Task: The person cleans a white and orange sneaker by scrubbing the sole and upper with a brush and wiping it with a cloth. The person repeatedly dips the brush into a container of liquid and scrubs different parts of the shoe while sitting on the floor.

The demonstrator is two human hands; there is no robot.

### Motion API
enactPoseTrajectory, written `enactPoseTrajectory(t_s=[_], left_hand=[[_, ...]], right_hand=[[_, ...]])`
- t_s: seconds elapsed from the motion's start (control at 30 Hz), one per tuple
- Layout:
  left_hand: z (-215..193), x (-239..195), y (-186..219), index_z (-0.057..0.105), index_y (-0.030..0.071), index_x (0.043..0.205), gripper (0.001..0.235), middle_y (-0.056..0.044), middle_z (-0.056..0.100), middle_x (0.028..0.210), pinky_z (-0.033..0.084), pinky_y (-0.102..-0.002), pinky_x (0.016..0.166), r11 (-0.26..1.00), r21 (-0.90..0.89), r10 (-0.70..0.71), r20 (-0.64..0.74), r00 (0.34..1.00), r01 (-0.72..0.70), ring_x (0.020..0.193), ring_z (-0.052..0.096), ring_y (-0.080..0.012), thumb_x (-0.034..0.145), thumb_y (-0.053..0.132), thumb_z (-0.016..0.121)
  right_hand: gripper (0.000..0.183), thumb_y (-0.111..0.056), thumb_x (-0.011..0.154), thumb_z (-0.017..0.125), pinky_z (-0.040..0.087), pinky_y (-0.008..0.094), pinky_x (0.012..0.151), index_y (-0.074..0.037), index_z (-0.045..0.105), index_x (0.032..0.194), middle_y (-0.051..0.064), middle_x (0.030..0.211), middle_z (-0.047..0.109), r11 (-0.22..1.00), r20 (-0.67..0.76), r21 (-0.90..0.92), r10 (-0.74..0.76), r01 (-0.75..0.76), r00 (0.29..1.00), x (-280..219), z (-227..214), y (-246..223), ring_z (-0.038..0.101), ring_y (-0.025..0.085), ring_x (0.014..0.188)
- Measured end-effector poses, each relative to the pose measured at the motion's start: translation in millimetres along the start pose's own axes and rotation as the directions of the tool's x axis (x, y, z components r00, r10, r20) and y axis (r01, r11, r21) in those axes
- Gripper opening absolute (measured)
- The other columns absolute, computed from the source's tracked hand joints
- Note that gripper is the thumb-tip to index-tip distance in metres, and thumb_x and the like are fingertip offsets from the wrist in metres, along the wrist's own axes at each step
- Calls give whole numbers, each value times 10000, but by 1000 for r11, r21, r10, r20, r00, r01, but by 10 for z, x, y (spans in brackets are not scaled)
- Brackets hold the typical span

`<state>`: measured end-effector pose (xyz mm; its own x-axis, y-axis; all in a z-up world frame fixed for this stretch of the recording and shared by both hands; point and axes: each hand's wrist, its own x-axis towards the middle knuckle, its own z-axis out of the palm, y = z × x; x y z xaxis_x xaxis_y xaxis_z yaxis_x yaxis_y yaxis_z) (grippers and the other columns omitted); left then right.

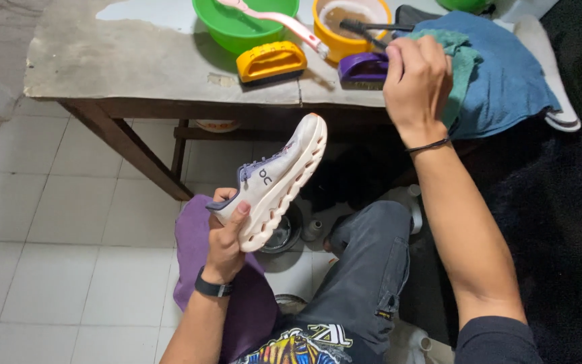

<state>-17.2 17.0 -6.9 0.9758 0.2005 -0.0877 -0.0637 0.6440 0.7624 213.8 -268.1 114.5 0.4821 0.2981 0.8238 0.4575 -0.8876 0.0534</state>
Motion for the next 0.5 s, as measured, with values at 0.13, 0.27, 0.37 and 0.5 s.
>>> enactPoseTrajectory(t_s=[0.13,0.27,0.37,0.5], left_hand=[[-211,-126,81,458,145,1071,303,-162,637,947,559,-349,523,999,22,-37,-75,996,39,680,673,-275,897,167,706],[-584,-267,144,515,123,1026,280,-161,676,825,611,-356,568,993,108,-33,-200,979,55,668,719,-275,855,167,733],[-784,-489,220,526,108,1002,304,-183,685,698,640,-360,468,977,167,-61,-360,931,129,598,742,-276,840,192,770],[-1274,-768,6,531,60,967,288,-206,660,667,627,-369,437,951,225,-81,-478,875,212,537,717,-296,832,92,784]], right_hand=[[179,-144,1112,526,350,420,709,-67,684,1078,96,977,645,997,-89,72,24,-18,996,-27,-279,-165,587,310,853],[123,-50,1137,525,362,437,871,-87,641,1140,53,943,680,945,132,321,28,-70,991,-471,-480,-522,648,335,896],[95,-50,1036,578,430,457,871,-97,658,1058,102,920,662,873,267,470,0,-130,964,-1118,-271,-973,639,371,878],[78,-175,955,642,376,361,915,-194,630,880,-18,778,569,804,406,516,75,-296,911,-1952,143,-1556,596,217,811]])
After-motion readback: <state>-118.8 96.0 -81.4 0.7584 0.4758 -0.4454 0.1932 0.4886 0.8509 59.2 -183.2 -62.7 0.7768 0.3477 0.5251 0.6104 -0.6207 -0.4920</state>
